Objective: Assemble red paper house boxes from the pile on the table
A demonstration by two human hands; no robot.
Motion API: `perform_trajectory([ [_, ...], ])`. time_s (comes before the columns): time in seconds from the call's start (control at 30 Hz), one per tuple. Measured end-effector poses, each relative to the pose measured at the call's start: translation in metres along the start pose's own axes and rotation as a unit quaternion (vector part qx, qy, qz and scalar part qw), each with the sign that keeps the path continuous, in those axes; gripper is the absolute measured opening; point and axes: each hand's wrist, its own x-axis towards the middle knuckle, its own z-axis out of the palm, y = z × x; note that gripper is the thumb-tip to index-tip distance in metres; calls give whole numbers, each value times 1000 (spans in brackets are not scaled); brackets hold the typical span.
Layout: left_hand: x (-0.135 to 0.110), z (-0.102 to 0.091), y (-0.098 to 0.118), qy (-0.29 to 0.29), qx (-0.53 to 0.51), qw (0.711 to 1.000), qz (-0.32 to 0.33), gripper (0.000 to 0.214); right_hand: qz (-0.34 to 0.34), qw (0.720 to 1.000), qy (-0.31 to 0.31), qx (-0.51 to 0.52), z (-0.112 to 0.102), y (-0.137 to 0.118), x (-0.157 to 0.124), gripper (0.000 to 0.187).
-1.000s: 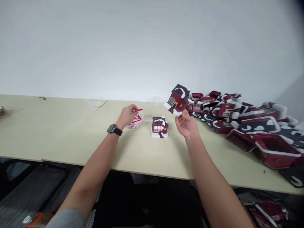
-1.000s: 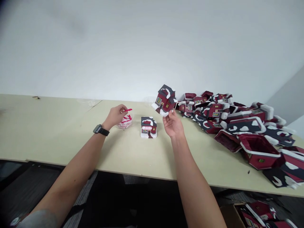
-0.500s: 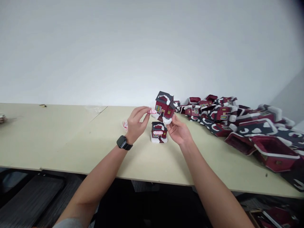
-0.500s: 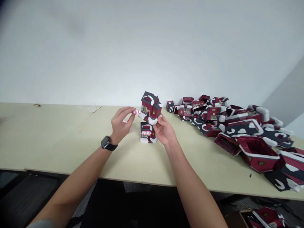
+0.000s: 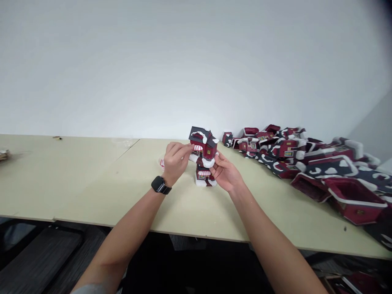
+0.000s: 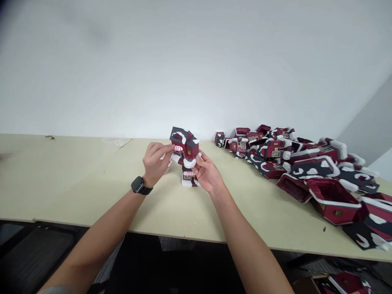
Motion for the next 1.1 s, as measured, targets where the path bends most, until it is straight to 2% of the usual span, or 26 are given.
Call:
perform_trajectory([
  [0.2,-1,-2,-3,2,20,1000,11,12,6,1000,-15,-15,-1,0,0,34],
  [0.5,0,-4,-3,4,34,999,40,17,-5,999,-19,-34,-2,1,-1,46],
  [0.83,0,-5,-2,2,75,995,62,15,-8,999,-22,-44,0,-1,-2,45],
  [1.1,1,-5,-3,-3,54,997,58,17,-8,999,-20,-48,-2,1,-1,43],
])
